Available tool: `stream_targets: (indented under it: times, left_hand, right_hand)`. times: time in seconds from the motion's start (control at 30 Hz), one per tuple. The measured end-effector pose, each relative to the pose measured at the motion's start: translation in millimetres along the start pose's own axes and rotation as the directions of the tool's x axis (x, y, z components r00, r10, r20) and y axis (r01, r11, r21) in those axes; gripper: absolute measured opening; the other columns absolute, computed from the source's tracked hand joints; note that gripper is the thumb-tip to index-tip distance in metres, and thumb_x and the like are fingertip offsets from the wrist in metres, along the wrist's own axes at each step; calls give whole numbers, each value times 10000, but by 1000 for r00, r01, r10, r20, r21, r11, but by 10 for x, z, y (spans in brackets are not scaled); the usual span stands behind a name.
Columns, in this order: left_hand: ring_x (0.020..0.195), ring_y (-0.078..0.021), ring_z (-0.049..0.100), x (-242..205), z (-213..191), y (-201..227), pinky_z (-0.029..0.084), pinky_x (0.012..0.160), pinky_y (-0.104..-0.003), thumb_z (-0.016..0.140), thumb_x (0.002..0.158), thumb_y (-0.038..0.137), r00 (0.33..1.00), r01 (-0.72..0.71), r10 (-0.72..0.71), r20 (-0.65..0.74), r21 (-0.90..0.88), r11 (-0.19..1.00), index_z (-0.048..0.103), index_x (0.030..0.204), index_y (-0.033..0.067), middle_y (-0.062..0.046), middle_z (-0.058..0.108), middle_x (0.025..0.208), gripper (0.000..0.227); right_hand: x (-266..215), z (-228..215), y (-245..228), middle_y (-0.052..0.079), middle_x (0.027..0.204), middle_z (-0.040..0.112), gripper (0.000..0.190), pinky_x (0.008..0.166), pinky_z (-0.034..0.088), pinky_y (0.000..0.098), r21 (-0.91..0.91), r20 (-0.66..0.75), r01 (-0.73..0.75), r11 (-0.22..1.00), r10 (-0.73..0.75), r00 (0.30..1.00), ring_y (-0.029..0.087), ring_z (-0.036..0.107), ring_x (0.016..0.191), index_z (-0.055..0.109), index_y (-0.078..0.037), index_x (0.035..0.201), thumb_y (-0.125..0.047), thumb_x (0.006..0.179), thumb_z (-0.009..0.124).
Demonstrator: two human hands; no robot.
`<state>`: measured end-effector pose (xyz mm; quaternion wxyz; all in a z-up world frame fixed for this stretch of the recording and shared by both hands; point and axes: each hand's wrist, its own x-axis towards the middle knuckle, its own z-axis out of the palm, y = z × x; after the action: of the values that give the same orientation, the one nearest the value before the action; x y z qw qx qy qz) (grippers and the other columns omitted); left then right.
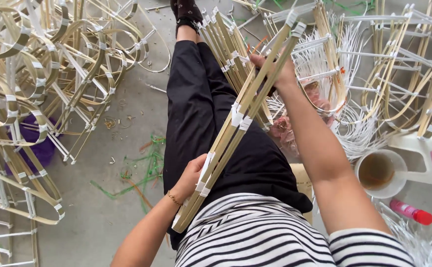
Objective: Assembling bamboo frame structures using strips and adhesive or tape in a workshop setting.
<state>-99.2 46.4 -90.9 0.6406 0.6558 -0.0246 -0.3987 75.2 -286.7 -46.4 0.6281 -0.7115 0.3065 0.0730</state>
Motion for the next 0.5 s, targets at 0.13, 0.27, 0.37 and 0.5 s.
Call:
stream_targets:
  times: [0.13, 0.27, 0.37, 0.5]
  left_hand:
    - [695, -21, 525, 75, -79, -66, 443, 591, -222, 619, 1014, 121, 996, 92, -89, 28, -135, 987, 695, 1198, 50, 61, 627, 843, 212]
    - [714, -23, 573, 59, -41, 8, 501, 657, -224, 543, 1032, 114, 997, -56, 65, -37, 215, 975, 691, 1100, 34, 40, 660, 789, 182]
    - [607, -59, 542, 44, 5, 121, 469, 578, -251, 523, 1030, 121, 998, 15, 5, -65, 301, 954, 700, 1036, 42, 5, 610, 665, 194]
    - [570, -104, 554, 66, 8, 138, 468, 556, -287, 506, 1014, 127, 991, 105, -78, -110, 266, 958, 691, 1028, 50, -28, 601, 641, 201]
  right_hand:
    - [412, 200, 973, 284, 1260, 553, 641, 930, 549, 447, -213, 261, 386, 898, -328, 908, 354, 619, 1152, 558, 115, 1215, -363, 895, 841]
    - [299, -32, 577, 426, 1280, 575, 847, 920, 524, 620, -306, 203, 202, 930, -143, 969, 538, 616, 1154, 590, 149, 1236, -539, 832, 873]
    - [-82, -76, 10, 420, 1276, 634, 979, 944, 577, 656, -86, 131, -184, 979, 194, 972, 561, 672, 1137, 566, 160, 1277, -623, 730, 780]
    - [580, 189, 1312, 333, 1099, 626, 1024, 802, 495, 579, -522, 160, 378, 765, -348, 924, 494, 631, 977, 500, 130, 1330, -648, 819, 928]
